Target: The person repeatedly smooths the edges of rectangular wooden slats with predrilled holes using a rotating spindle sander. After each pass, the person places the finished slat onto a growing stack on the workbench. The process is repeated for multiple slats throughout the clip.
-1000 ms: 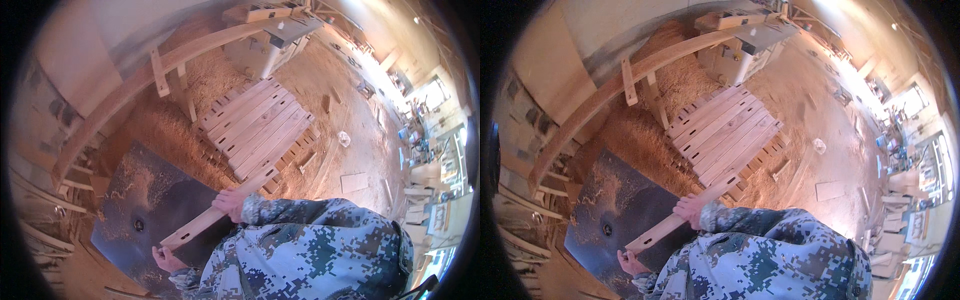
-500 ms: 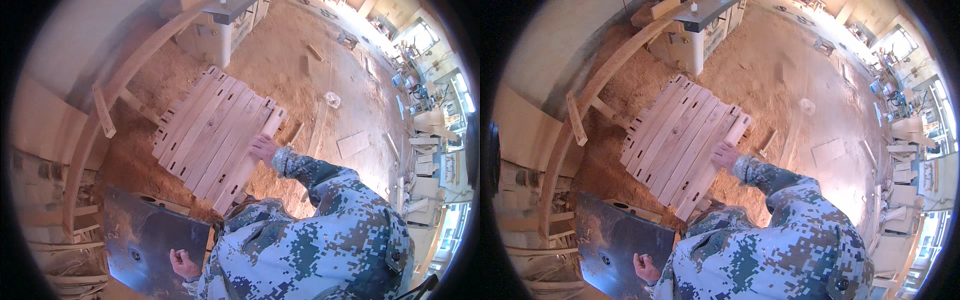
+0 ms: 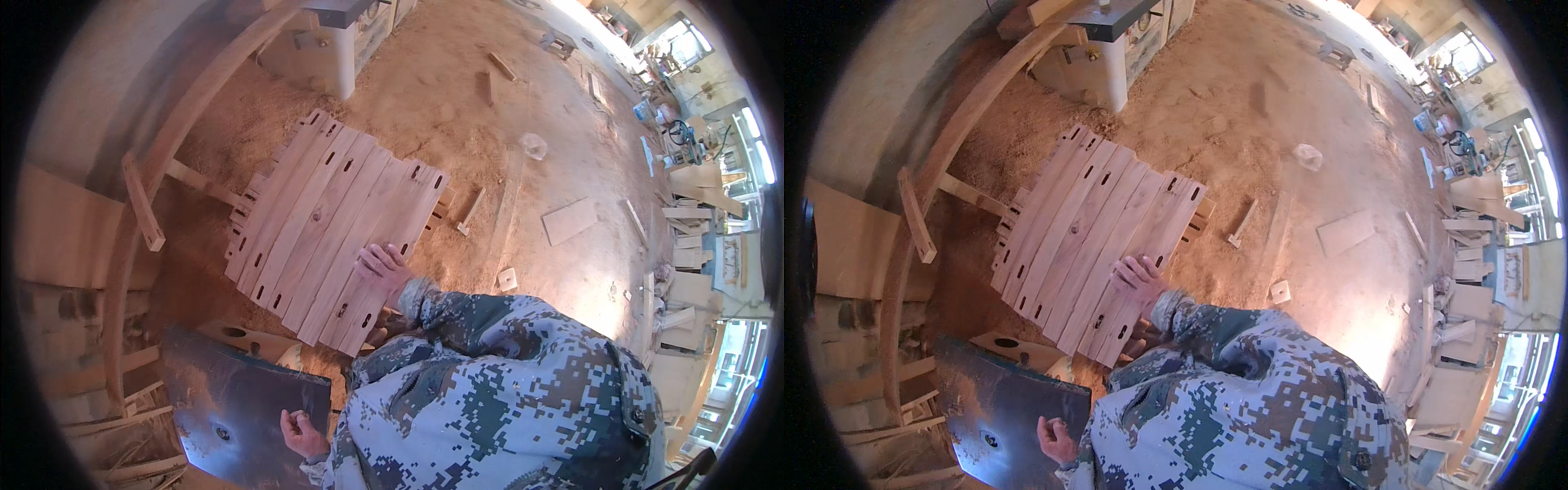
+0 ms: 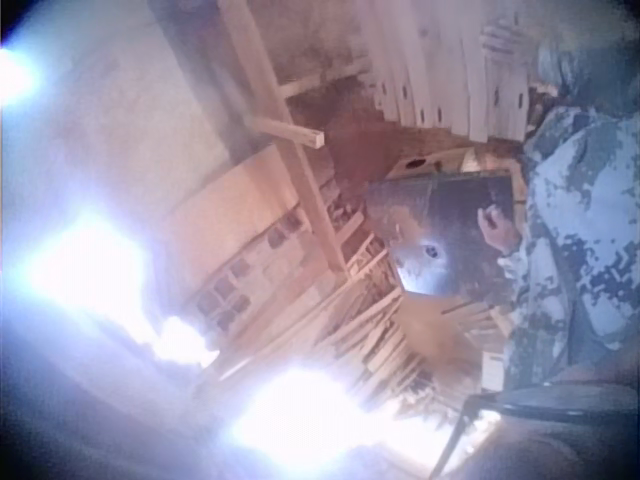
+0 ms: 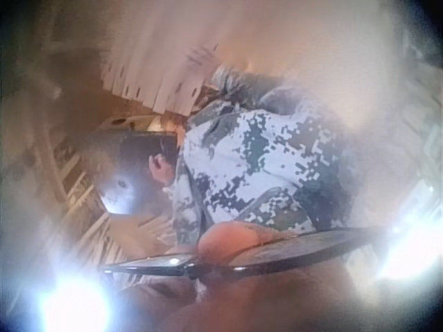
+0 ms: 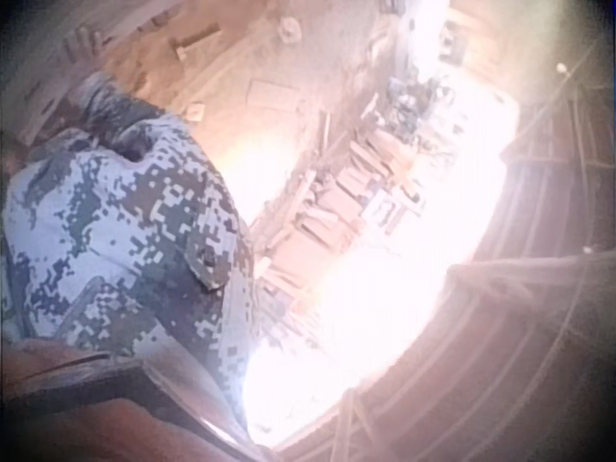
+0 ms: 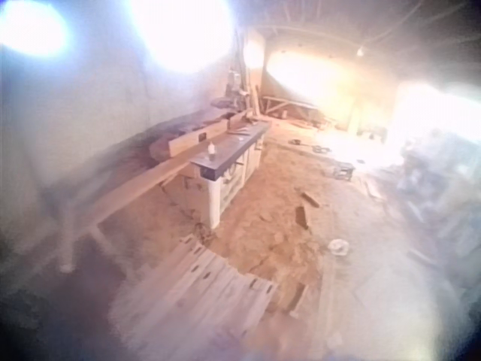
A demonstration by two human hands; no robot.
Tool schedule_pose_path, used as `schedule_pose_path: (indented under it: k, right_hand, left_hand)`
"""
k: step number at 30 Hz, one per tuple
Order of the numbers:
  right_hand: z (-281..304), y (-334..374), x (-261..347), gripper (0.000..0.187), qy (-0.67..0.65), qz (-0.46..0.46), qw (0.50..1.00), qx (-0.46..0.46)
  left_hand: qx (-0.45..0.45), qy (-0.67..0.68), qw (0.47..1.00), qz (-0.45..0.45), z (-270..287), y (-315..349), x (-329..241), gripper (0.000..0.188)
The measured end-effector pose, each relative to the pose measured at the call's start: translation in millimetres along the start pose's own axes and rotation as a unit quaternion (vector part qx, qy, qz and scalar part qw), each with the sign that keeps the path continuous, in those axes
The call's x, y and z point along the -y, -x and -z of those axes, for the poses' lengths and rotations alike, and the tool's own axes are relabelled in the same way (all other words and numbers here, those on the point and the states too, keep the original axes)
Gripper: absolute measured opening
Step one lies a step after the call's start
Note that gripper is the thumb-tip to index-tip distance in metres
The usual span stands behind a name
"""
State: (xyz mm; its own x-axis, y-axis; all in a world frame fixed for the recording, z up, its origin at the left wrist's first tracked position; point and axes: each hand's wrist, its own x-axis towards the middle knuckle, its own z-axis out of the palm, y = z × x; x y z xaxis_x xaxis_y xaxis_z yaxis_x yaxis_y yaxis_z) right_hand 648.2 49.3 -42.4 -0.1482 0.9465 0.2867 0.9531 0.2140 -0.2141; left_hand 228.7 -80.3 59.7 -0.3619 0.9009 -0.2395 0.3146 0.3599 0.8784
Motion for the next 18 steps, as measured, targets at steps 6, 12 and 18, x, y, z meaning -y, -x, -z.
schedule_pose_path:
  k: [6,12,18]
  right_hand:
    - [9.4,-5.2,-0.8,0.065,-0.029,-0.051,0.998,0.006]
    - [15.7,-42.9,-1.8,0.069,-0.026,-0.059,0.997,0.046]
    - [3.6,-46.4,0.3,0.069,0.023,-0.015,1.0,0.008]
  left_hand:
    - [0.019,-0.026,0.999,-0.002,-26.0,0.4,-20.0,0.04]
    - [-0.013,0.011,1.0,0.0,-19.2,23.3,-39.6,0.036]
    - [-0.053,-0.003,0.999,-0.011,-6.2,51.1,-20.2,0.037]
